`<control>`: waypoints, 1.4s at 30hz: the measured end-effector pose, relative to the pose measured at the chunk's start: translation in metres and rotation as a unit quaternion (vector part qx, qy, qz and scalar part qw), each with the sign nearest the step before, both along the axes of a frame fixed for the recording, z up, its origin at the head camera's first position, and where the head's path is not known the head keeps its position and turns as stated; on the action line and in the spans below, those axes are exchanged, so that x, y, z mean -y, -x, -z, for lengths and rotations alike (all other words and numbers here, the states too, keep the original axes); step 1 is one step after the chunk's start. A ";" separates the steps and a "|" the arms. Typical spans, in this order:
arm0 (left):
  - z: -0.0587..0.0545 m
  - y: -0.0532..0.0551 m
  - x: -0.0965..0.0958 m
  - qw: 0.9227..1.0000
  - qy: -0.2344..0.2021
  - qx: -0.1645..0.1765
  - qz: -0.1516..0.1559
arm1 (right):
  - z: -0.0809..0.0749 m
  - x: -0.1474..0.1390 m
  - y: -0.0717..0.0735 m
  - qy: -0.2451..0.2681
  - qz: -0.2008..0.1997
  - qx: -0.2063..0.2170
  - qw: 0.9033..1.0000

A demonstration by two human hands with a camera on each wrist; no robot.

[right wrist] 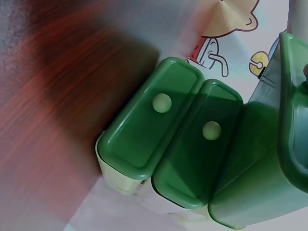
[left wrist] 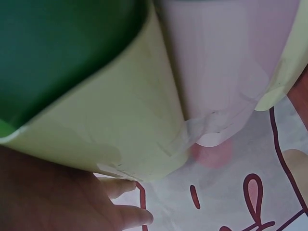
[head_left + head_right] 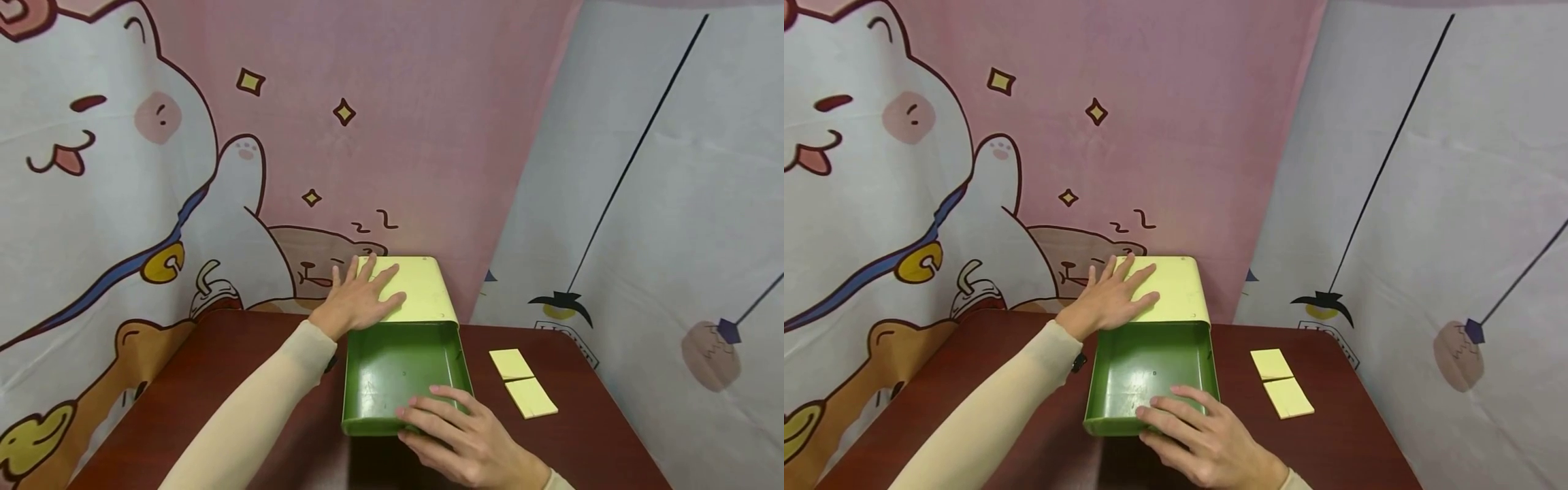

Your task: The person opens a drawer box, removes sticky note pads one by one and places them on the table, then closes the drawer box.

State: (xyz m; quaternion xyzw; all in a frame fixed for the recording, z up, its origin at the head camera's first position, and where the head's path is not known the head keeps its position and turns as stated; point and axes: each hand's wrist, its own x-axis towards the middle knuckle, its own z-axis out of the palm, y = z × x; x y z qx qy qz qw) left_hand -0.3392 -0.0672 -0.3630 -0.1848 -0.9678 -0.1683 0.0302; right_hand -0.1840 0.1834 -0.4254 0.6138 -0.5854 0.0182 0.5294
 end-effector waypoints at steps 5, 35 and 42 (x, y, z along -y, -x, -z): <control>-0.002 0.000 0.000 1.000 0.003 0.001 0.000 | -0.006 0.001 0.001 0.010 -0.003 0.006 1.000; -0.009 0.001 0.003 1.000 0.006 0.009 0.009 | -0.003 0.003 0.035 0.061 0.047 0.057 0.995; -0.009 0.000 0.002 1.000 0.004 0.015 0.013 | 0.003 0.004 0.042 0.066 0.057 0.067 0.994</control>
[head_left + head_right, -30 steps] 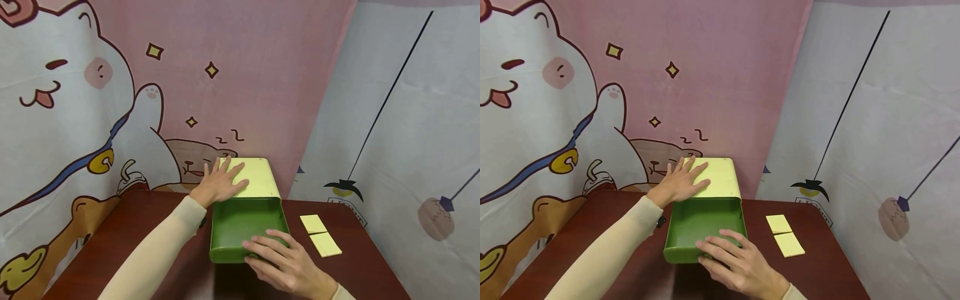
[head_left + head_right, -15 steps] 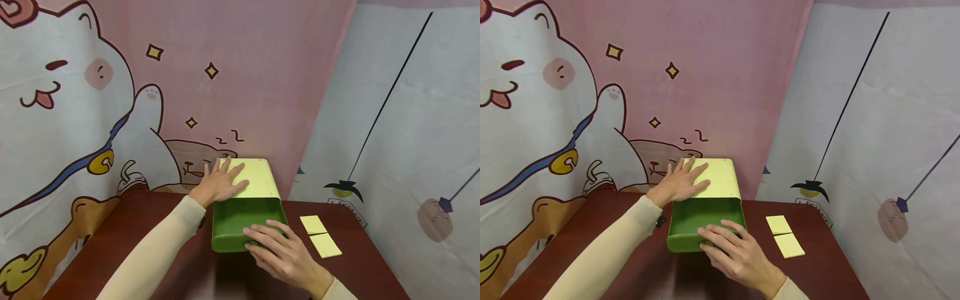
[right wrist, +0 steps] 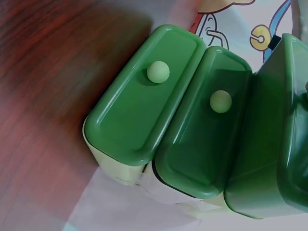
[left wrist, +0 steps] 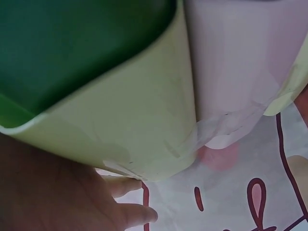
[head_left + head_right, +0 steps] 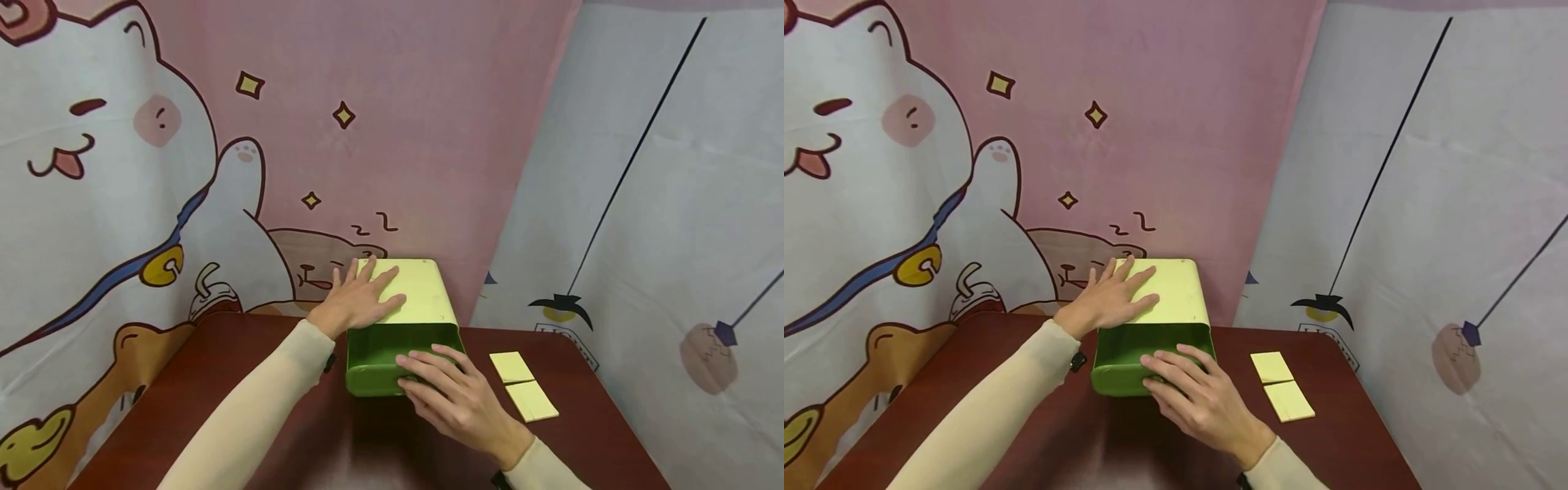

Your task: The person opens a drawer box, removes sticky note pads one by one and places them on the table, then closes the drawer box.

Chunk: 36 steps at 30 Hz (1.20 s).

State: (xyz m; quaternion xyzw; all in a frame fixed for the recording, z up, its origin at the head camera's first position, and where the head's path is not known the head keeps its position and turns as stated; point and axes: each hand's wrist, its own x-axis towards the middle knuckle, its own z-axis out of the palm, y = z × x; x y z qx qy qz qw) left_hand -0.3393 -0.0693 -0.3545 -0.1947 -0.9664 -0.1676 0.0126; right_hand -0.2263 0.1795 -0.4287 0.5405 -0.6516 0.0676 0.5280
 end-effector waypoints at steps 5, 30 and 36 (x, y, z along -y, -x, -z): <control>0.002 0.000 -0.001 1.000 -0.001 0.005 0.003 | 0.005 0.000 0.003 0.001 0.013 0.026 1.000; -0.001 0.000 0.001 1.000 -0.005 0.020 0.009 | 0.011 0.006 0.037 0.004 0.061 0.084 0.995; -0.001 0.001 0.002 1.000 -0.007 0.017 0.010 | 0.012 0.009 0.044 0.006 0.063 0.080 0.995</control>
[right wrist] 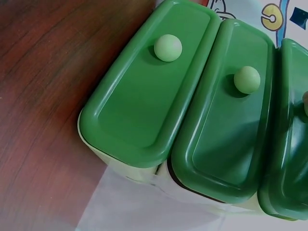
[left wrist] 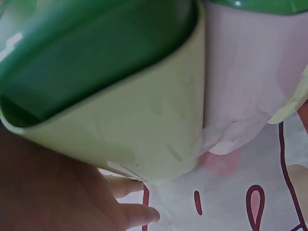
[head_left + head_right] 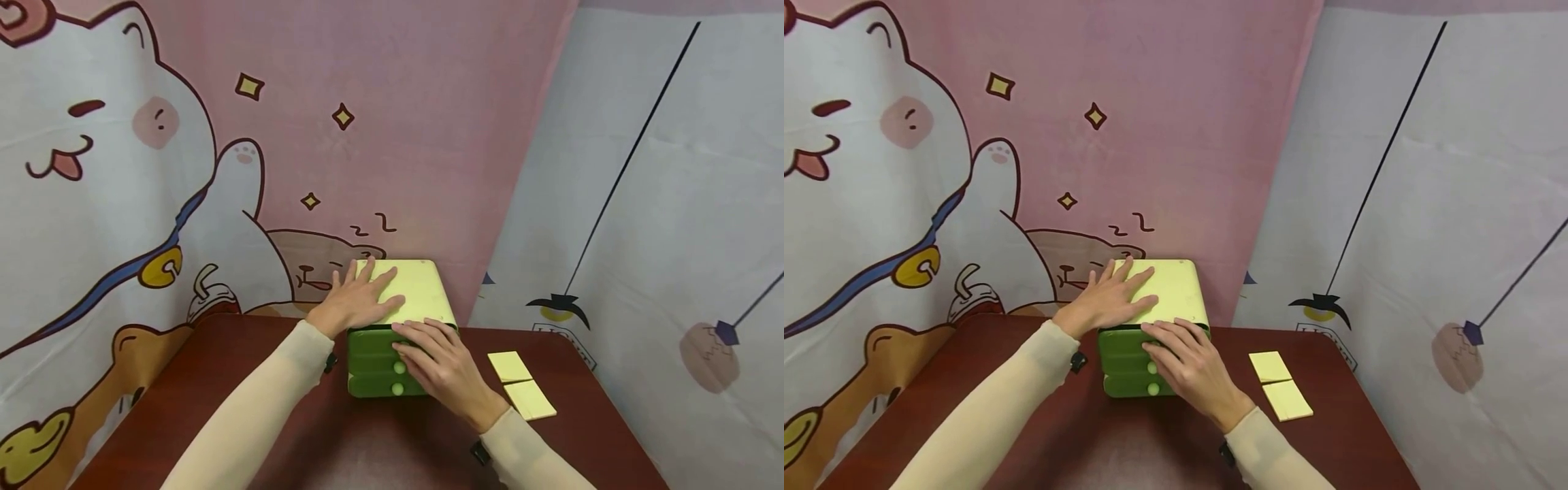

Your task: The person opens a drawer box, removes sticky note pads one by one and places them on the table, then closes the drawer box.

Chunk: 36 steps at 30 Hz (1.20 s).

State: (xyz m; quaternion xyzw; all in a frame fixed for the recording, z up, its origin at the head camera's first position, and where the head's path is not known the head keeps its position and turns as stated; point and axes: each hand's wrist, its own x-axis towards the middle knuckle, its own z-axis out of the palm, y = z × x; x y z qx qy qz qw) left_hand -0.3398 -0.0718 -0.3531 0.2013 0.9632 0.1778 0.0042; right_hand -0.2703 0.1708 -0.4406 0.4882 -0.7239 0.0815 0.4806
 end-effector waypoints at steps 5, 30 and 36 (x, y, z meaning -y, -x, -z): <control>-0.002 -0.002 0.000 1.000 -0.003 0.002 0.002 | -0.001 0.002 0.004 0.001 0.010 -0.001 1.000; -0.003 -0.009 -0.003 1.000 0.001 0.001 -0.006 | 0.003 0.002 0.012 0.004 0.039 0.016 0.999; 0.000 -0.009 -0.004 1.000 0.001 -0.003 -0.006 | 0.004 0.001 0.012 0.003 0.044 0.018 0.999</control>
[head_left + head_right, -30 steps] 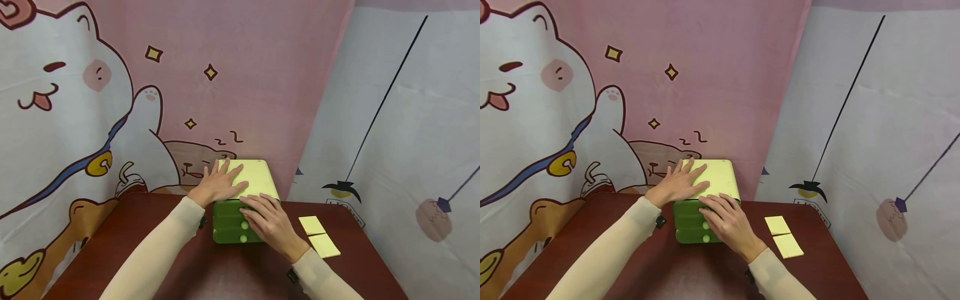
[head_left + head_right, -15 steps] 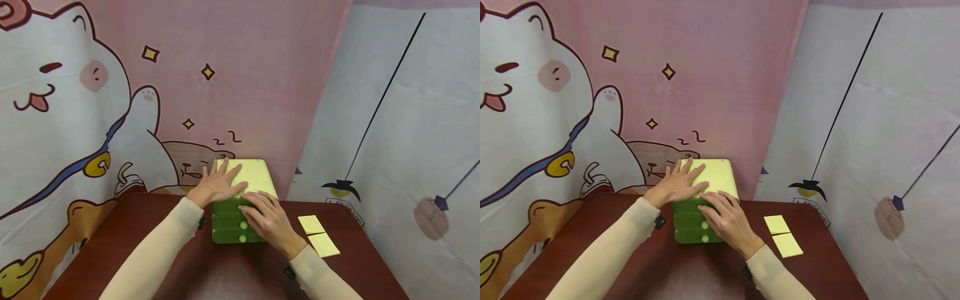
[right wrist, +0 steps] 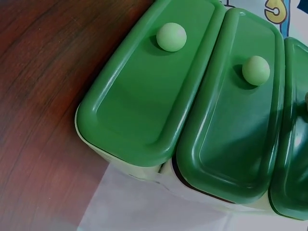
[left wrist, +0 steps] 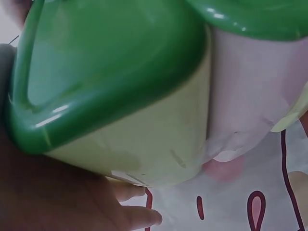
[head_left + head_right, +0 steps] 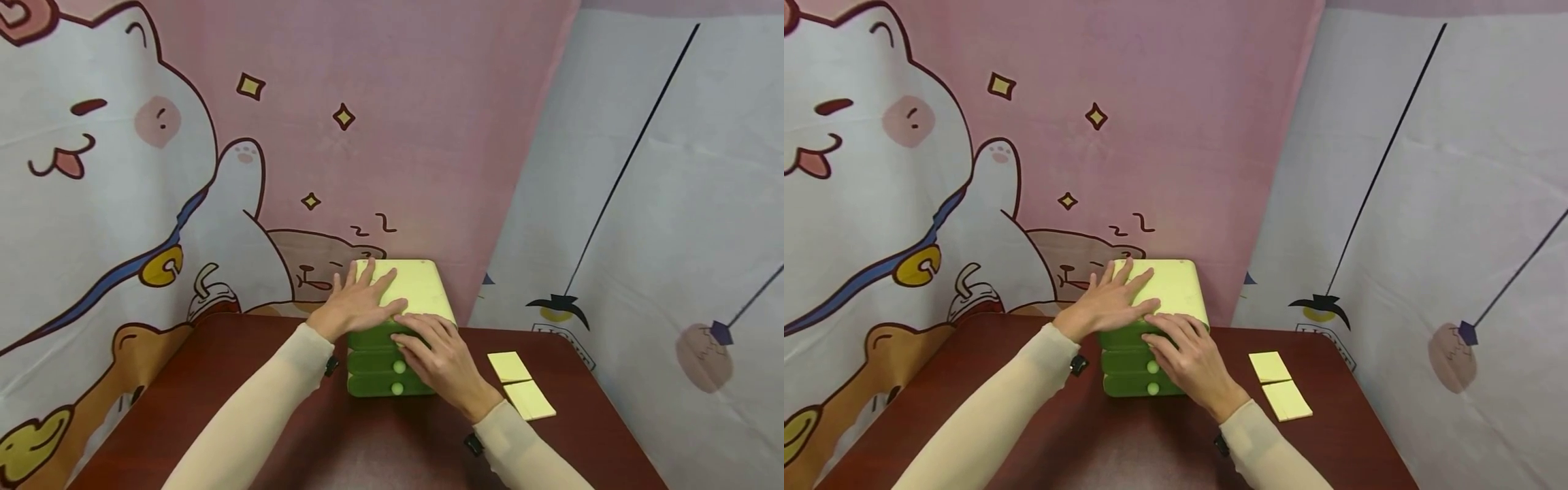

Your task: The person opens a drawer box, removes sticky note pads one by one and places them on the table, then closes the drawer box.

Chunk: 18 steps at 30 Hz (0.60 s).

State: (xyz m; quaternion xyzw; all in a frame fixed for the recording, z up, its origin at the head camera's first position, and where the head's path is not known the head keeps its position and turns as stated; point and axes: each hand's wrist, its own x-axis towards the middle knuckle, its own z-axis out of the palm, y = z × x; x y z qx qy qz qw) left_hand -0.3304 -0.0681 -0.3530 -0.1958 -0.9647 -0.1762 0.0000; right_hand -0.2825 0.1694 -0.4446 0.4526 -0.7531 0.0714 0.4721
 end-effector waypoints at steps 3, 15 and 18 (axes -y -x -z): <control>0.002 -0.001 0.000 1.000 -0.004 -0.005 0.000 | 0.001 0.000 0.000 -0.001 0.004 0.004 1.000; 0.006 -0.002 0.001 1.000 -0.011 -0.013 -0.005 | 0.003 0.000 -0.002 -0.001 0.000 0.006 1.000; 0.006 -0.002 0.001 1.000 -0.012 -0.011 -0.008 | 0.004 -0.001 -0.003 0.002 -0.006 0.002 1.000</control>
